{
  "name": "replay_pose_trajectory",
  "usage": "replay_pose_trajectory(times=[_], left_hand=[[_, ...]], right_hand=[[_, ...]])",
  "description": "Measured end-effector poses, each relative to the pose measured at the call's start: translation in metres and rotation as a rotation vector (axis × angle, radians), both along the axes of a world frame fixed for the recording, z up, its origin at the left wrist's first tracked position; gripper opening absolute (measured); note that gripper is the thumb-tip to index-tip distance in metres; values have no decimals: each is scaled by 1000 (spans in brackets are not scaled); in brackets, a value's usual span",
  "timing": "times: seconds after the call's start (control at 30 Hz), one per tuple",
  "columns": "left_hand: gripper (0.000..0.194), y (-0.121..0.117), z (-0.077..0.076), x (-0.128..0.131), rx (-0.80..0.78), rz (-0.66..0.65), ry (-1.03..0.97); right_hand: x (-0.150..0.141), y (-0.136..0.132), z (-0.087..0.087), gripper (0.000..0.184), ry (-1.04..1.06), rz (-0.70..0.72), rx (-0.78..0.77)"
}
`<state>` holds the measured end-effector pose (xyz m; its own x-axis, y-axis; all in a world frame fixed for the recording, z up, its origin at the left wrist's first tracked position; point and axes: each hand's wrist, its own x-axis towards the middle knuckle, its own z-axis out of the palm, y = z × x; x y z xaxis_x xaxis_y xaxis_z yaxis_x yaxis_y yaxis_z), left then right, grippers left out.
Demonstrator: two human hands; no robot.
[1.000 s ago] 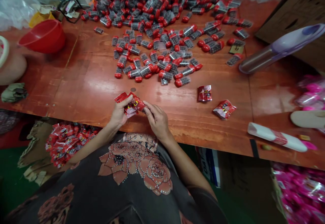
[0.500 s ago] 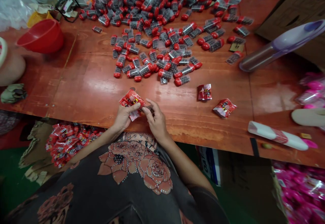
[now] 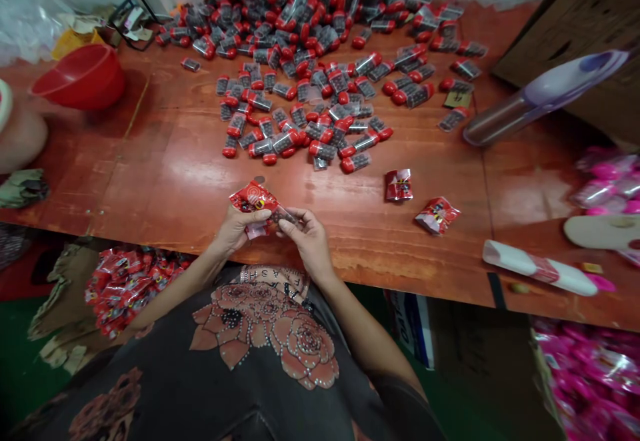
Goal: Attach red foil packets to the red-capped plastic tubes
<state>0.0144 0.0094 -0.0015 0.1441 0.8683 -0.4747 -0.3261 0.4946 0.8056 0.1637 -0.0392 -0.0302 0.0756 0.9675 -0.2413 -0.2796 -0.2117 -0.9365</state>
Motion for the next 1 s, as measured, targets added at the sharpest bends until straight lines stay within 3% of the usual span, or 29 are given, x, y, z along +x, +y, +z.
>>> replay_pose_trajectory(times=[0.13, 0.43, 0.67, 0.77, 0.87, 1.0], left_hand=[[31, -4, 0, 4, -33, 48, 107], [39, -7, 1, 11, 21, 124, -8], [33, -10, 0, 14, -3, 21, -40], [35, -9, -1, 13, -23, 77, -40], [34, -7, -4, 12, -31, 133, 2], [32, -9, -9, 12, -75, 46, 44]], right_hand=[[-3, -5, -5, 25, -311, -79, 178], [0, -7, -1, 18, -496, -69, 310], [-10, -3, 3, 29, 10, -53, -2], [-7, -2, 2, 29, 11, -86, 5], [2, -2, -1, 34, -29, 8, 62], [10, 1, -8, 44, -152, 95, 110]])
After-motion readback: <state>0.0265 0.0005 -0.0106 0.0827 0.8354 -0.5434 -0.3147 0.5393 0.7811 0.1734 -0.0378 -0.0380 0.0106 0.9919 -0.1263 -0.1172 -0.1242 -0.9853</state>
